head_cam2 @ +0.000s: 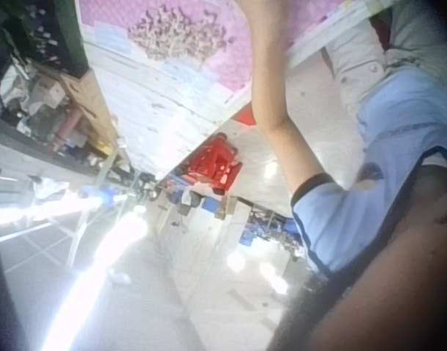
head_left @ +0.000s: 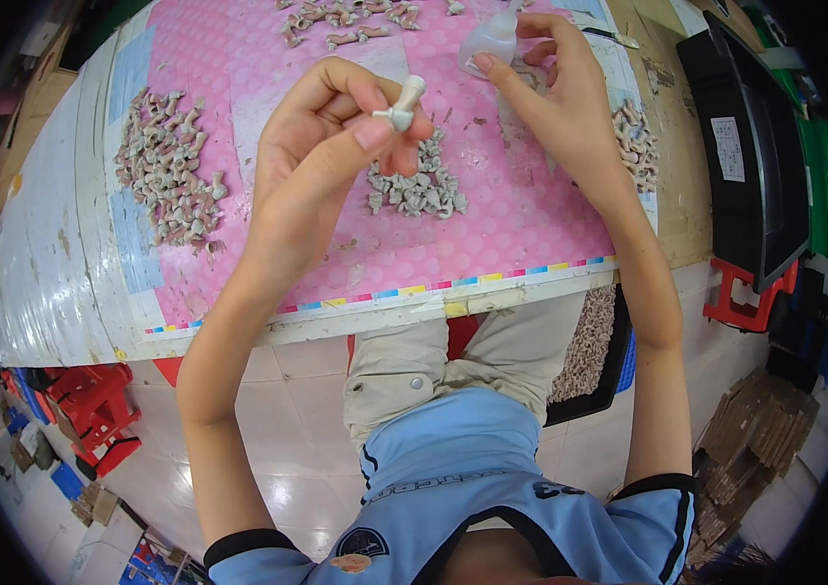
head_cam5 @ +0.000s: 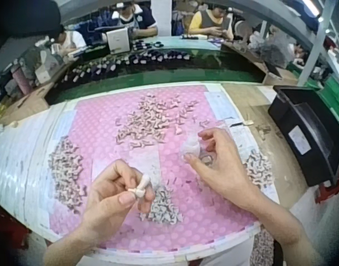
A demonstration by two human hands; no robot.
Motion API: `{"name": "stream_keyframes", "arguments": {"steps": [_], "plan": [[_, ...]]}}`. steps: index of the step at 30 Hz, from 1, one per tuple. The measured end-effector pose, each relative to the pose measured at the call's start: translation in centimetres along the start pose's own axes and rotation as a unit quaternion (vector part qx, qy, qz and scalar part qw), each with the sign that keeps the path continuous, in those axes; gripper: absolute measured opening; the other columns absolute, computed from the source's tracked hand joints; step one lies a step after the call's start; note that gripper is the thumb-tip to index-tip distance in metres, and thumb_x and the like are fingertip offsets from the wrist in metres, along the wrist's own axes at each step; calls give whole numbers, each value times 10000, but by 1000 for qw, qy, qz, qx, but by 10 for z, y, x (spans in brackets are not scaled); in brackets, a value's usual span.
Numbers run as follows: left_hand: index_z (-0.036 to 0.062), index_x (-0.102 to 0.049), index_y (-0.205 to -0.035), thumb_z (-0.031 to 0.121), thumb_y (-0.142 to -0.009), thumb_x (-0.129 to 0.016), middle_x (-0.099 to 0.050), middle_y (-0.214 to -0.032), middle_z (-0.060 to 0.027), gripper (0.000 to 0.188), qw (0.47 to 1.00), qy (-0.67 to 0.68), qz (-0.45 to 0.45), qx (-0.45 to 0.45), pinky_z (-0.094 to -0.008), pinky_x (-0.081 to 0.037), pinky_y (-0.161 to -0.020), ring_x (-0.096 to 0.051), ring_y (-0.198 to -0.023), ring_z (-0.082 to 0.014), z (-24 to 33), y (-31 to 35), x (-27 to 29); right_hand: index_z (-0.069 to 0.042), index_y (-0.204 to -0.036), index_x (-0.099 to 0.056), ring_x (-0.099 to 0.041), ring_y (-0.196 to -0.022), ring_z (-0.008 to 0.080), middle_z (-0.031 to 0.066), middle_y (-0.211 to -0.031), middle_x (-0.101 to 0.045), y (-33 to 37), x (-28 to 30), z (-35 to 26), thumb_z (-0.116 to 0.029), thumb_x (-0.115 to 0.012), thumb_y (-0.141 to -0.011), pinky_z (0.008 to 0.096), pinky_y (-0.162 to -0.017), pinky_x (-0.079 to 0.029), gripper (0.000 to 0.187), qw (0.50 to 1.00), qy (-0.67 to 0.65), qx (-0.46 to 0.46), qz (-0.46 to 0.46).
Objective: The person retrieves plastic components from a bin, trims parts using a blade, applies liquid glue from a bottle, and fits the pieces together by hand.
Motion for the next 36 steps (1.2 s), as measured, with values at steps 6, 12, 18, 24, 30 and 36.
{"name": "stream_keyframes", "arguments": {"steps": [6, 12, 18, 24, 30, 36], "plan": [[58, -382, -842, 230, -715, -506, -482, -770, -82, 247, 996, -91, 10, 5, -220, -354, -601, -454, -669, -122, 1, 3, -4, 22, -881, -491, -482, -707, 133, 59, -783, -515, 2, -11, 0, -165, -634, -705, 232, -663, -394, 294, 995, -22, -21, -92], [-31, -442, -1000, 233, -712, -507, -495, -762, -76, 396, 994, -105, -4, 31, -215, -363, -583, -457, -655, -115, 2, 0, -8, -7, -964, -381, -490, -809, 109, 55, -855, -489, -1, 1, -20, -31, -550, -743, 220, -732, -383, 278, 759, -593, 261, -62], [-41, -429, -1047, 188, -723, -499, -518, -806, -98, 403, 993, -96, -46, 47, -223, -391, -584, -481, -648, -118, -5, 2, -13, 37, -1066, -342, -539, -833, 161, 138, -939, -525, -10, -2, -1, -63, -515, -763, 261, -749, -428, 362, 908, -393, -137, -35], [1, -424, -1010, 88, -777, -472, -535, -900, -135, 253, 990, -140, -27, -9, -238, -422, -629, -526, -739, -143, -5, 1, -11, 29, -972, -400, -557, -723, 165, 140, -813, -567, -2, 18, -5, -148, -492, -776, 269, -649, -453, 280, 904, -391, -173, -18], [5, -444, -958, 45, -787, -476, -526, -942, -149, 178, 995, -98, -20, 7, -242, -437, -634, -545, -749, -149, -8, -2, -8, 15, -821, -473, -390, -598, 109, 56, -717, -465, -3, 30, -2, -253, -436, -824, 231, -574, -331, 270, 917, -386, -81, -57], [11, -490, -895, 82, -788, -511, -530, -912, -141, 130, 988, -148, -42, 6, -247, -442, -589, -546, -735, -145, -6, 0, -8, 12, -881, -423, -319, -602, 118, 41, -645, -348, -4, 42, 9, -326, -332, -858, 265, -575, -268, 352, 878, -475, -54, -30]]}}
Point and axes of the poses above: each hand's wrist, its own y-axis away from the middle knuckle, its own x-axis out of the back of the hand, z = x × y, the point moved 8 cm from there along -y, towards the middle knuckle
